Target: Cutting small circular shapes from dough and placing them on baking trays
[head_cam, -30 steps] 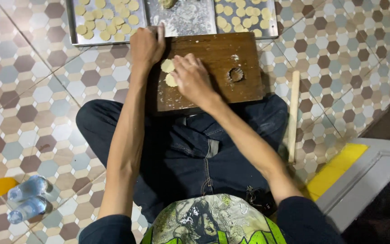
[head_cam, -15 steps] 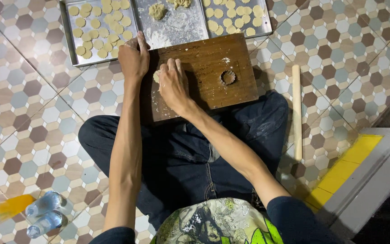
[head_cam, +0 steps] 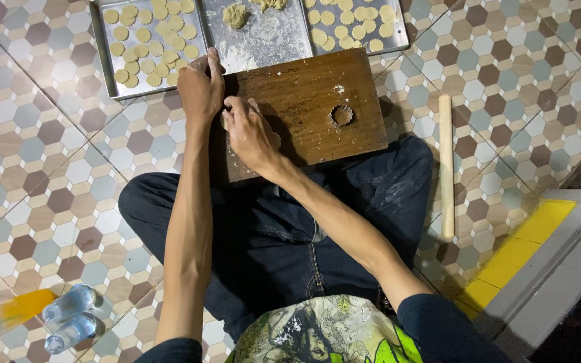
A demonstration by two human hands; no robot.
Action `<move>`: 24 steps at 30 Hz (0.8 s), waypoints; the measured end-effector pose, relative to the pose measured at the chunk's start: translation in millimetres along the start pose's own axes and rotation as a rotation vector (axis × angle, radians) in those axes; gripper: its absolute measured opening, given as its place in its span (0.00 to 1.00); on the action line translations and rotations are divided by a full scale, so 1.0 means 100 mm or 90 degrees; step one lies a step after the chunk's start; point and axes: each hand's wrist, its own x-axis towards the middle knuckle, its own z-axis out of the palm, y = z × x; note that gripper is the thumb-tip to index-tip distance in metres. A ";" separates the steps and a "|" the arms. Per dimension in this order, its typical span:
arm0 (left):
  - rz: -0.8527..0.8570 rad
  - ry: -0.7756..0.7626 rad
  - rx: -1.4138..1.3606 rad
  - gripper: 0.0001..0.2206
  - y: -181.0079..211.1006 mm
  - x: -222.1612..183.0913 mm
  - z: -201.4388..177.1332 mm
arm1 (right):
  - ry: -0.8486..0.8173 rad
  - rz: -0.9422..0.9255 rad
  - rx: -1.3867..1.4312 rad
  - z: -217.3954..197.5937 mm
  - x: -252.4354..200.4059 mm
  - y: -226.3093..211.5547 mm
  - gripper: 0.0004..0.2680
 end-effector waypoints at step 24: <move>0.025 -0.011 0.035 0.23 0.02 0.02 -0.01 | -0.056 0.310 -0.264 -2.06 1.23 2.25 0.13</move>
